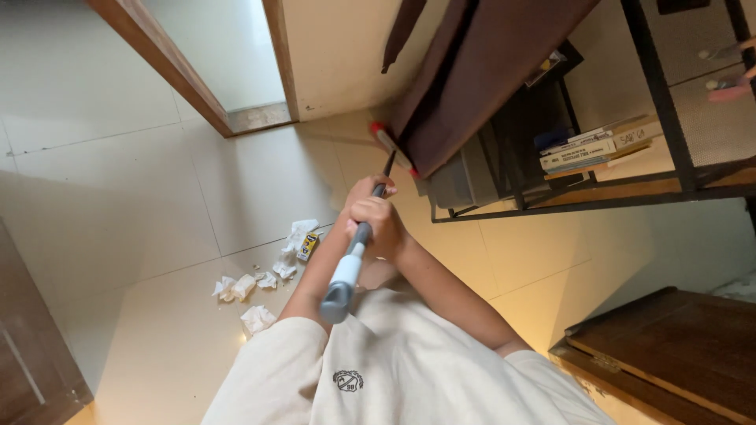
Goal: The person sweeps a tiled floor using a red broom, gathering scattered paper and debris into a pile. The person moves from an indoor area toward a garage where a car is parked, continuing to sweep the debris along the floor.
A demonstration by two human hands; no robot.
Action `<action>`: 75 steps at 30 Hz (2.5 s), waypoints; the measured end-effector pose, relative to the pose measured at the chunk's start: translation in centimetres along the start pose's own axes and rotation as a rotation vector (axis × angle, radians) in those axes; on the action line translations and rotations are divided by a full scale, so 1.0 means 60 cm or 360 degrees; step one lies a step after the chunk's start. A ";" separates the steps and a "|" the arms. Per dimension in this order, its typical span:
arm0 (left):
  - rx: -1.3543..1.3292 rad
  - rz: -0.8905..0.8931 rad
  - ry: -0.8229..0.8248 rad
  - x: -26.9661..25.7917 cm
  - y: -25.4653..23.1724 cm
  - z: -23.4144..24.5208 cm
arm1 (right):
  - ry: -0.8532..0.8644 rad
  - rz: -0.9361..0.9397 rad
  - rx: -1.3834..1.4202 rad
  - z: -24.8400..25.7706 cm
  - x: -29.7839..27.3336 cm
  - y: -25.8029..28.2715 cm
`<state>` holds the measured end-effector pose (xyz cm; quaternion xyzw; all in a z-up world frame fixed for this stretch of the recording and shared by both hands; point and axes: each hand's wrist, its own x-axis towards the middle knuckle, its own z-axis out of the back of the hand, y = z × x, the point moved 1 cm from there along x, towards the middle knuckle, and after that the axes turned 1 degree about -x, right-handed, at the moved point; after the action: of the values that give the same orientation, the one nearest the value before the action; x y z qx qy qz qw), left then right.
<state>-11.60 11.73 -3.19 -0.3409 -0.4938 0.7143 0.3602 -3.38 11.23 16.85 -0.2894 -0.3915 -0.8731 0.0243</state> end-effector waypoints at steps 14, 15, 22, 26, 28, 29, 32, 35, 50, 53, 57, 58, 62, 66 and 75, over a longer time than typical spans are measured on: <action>0.0025 -0.0156 0.0373 0.175 -0.017 -0.024 | 0.0068 -0.0097 0.0235 0.116 0.025 -0.171; 0.0054 -0.0312 0.0358 0.176 -0.043 -0.011 | 0.0050 -0.0077 0.0265 0.132 0.022 -0.191; 0.0140 -0.0105 0.0198 0.171 -0.090 0.019 | 0.0005 -0.0182 0.0702 0.231 0.148 -0.099; 0.0156 0.0045 0.0102 0.163 -0.126 0.042 | -0.0044 -0.0233 0.0838 0.252 0.185 -0.105; 0.0144 0.0037 0.0039 0.180 -0.150 0.050 | -0.0045 -0.0225 0.0879 0.266 0.217 -0.090; 0.0114 -0.0050 0.0021 0.182 -0.165 0.058 | -0.0011 -0.0177 0.0826 0.269 0.229 -0.080; 0.0065 -0.0132 -0.0017 0.181 -0.186 0.096 | 0.0087 -0.0124 0.0706 0.248 0.249 -0.069; 0.0055 -0.0064 -0.0082 0.183 -0.144 0.115 | 0.0176 -0.0120 0.0722 0.200 0.244 -0.102; 0.0059 -0.0027 -0.0226 0.089 -0.155 0.166 | 0.0324 -0.0048 0.0754 0.155 0.251 -0.033; 0.0017 0.0043 -0.0252 0.058 -0.141 0.170 | 0.0348 -0.0030 0.0819 0.126 0.229 -0.050; -0.0050 0.0179 -0.0224 0.014 -0.097 0.141 | 0.0299 -0.0138 0.0974 0.116 0.213 -0.039; -0.0045 0.0176 -0.0223 -0.005 -0.124 0.146 | 0.0294 -0.0134 0.0974 0.121 0.208 -0.031; -0.0019 0.0251 -0.0119 -0.057 -0.194 0.140 | 0.0153 -0.0214 0.1139 0.154 0.190 0.008; 0.0000 0.0046 -0.0025 -0.070 -0.241 0.114 | 0.0059 -0.0112 0.1177 0.202 0.181 0.067; -0.0068 0.0044 0.0089 -0.119 -0.219 0.054 | 0.0101 -0.0171 0.0874 0.181 0.078 0.080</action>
<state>-8.36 7.49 11.12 -0.3752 -0.4938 0.6988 0.3565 -0.68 16.35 28.20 -0.2232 -0.6272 -0.7431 0.0676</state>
